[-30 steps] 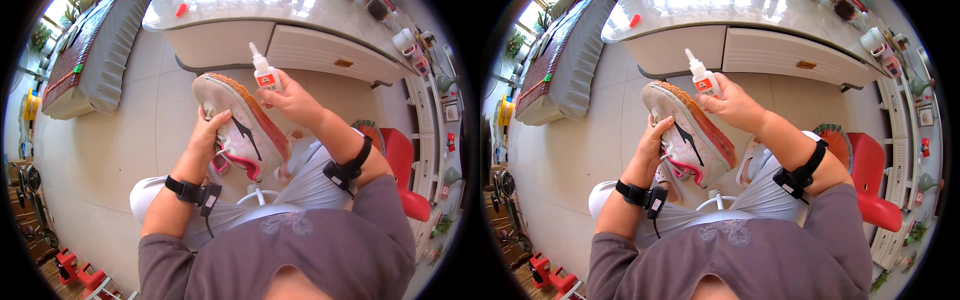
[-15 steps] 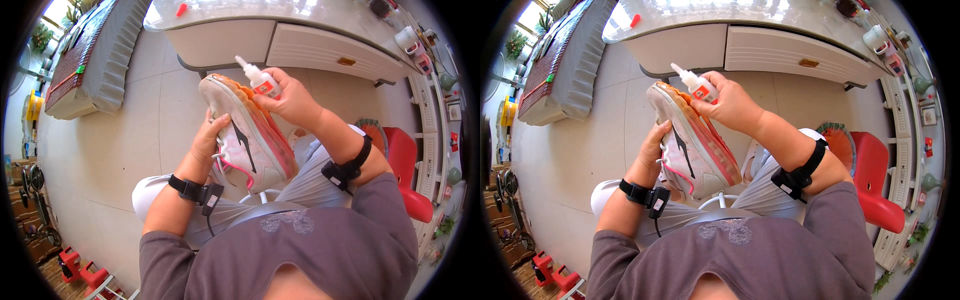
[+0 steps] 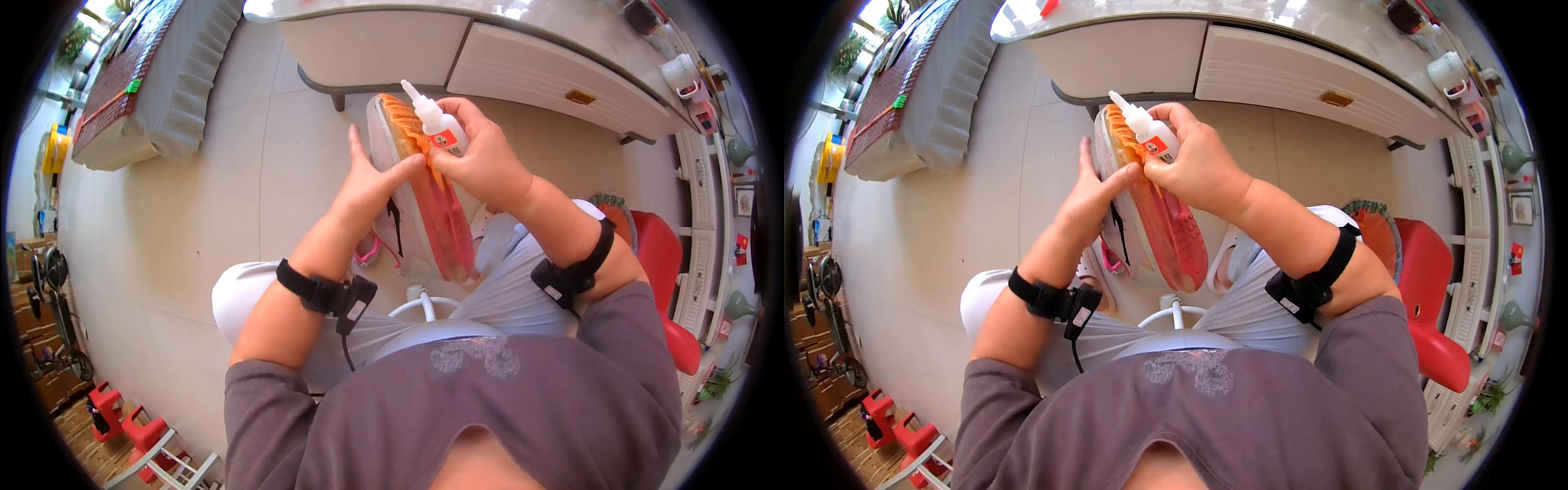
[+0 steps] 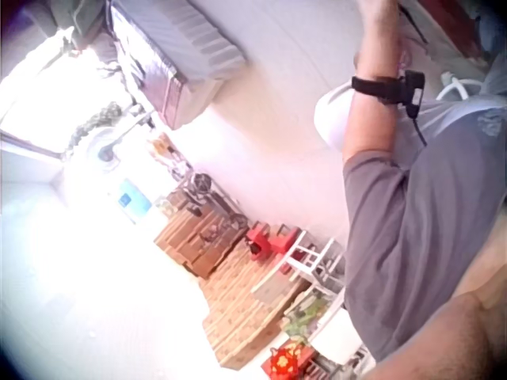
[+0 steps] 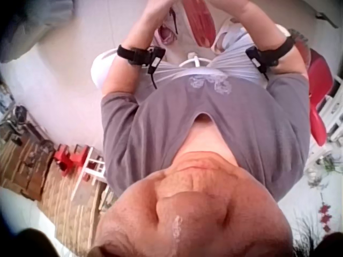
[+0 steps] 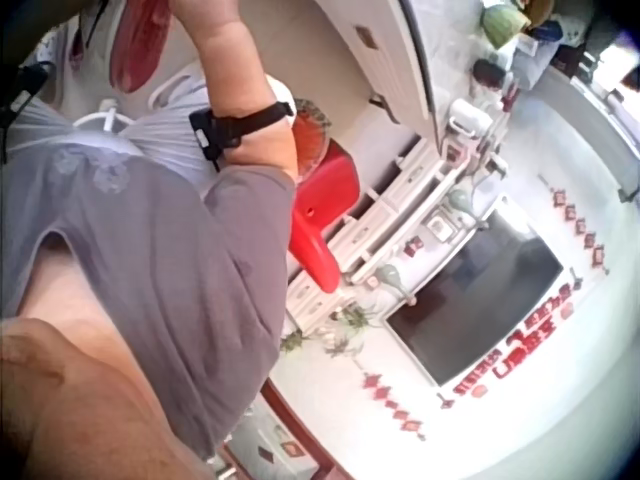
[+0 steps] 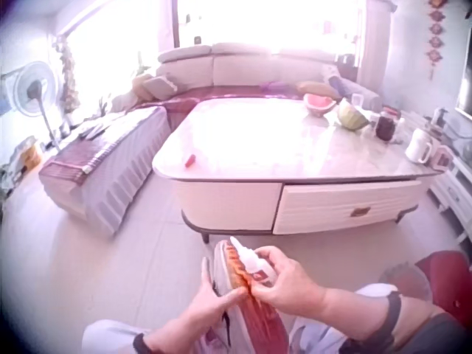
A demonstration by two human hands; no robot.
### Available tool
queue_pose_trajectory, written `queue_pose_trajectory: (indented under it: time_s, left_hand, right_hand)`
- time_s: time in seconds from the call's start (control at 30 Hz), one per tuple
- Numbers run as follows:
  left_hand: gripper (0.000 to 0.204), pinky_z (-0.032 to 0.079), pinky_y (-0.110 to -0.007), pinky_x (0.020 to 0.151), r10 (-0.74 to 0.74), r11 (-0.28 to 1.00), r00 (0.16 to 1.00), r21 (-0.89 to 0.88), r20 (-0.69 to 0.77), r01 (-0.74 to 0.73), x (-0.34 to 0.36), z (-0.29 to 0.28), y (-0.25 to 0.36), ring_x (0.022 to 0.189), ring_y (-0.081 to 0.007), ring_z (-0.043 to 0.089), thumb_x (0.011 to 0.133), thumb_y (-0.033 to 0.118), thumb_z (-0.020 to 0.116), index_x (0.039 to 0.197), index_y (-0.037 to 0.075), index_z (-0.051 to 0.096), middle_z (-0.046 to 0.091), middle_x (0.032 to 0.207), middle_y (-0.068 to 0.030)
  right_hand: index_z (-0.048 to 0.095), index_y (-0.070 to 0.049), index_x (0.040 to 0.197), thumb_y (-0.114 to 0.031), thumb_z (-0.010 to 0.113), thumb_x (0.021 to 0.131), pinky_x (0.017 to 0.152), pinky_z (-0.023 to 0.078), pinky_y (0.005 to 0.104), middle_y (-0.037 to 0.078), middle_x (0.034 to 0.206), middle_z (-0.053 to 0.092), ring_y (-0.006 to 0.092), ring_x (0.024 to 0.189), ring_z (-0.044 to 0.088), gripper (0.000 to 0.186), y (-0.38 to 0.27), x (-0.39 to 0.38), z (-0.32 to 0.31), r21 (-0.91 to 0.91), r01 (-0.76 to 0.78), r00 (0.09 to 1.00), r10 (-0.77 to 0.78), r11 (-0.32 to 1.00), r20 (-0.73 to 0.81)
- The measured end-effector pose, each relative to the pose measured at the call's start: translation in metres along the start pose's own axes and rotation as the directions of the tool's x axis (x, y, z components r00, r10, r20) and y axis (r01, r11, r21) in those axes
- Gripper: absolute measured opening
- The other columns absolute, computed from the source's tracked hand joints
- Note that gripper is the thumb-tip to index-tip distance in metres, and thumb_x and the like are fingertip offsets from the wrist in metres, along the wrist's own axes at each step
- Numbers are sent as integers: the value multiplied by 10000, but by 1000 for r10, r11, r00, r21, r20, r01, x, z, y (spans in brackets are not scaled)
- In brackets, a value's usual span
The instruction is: The person applies glue from a bottle to the detached sole of a sneaker, wipes the sole with a tissue, and presses the parts together by hand.
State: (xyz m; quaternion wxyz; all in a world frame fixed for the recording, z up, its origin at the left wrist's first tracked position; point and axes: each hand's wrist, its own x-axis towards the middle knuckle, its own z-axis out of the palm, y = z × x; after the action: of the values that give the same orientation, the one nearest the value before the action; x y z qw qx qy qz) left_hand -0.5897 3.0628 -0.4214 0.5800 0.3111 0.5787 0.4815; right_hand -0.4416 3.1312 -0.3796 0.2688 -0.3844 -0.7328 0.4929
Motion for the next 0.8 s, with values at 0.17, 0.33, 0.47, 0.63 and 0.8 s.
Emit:
queue_pose_trajectory:
  time_s: [0.17,0.33,0.47,0.63,0.8]
  left_hand:
    - [767,393,-363,868,21,974,987,-224,162,16,4,-4,-3,1014,-239,456,655,125,604,1274,51,158,421,1113,-135]
    - [783,415,-368,834,-134,928,988,-339,76,152,-3,3,-3,1000,-245,465,660,134,624,1257,-1,136,414,1096,-161]
    - [726,425,-393,807,-147,914,984,-395,-102,96,-2,4,-14,981,-245,472,677,152,633,1223,4,177,424,1082,-156]
    - [687,430,-401,791,-148,894,948,-448,-283,6,0,-3,-12,962,-243,477,683,141,628,1204,24,196,436,1058,-144]
    - [592,432,-392,789,-65,832,929,-534,-364,-151,2,-9,-13,921,-238,490,696,114,600,1165,53,243,444,1030,-119]
  right_hand:
    - [441,8,1074,-95,593,695,718,460,278,141,938,572,172,829,567,420,0,-4,8,0,-9,995,9,1000,100]
    - [436,24,1073,-89,605,686,726,456,274,126,937,574,160,825,561,437,10,7,6,-6,19,996,-18,1000,91]
    - [429,31,1073,-198,694,691,702,458,246,96,909,560,131,796,547,518,13,12,9,139,-174,970,145,975,196]
    - [373,15,1121,-266,744,647,686,457,251,99,883,541,145,784,539,664,10,3,6,41,-161,971,151,986,185]
    - [357,-17,1141,-275,740,634,719,449,295,129,912,539,193,847,535,686,19,-3,4,-241,-37,984,78,970,162]
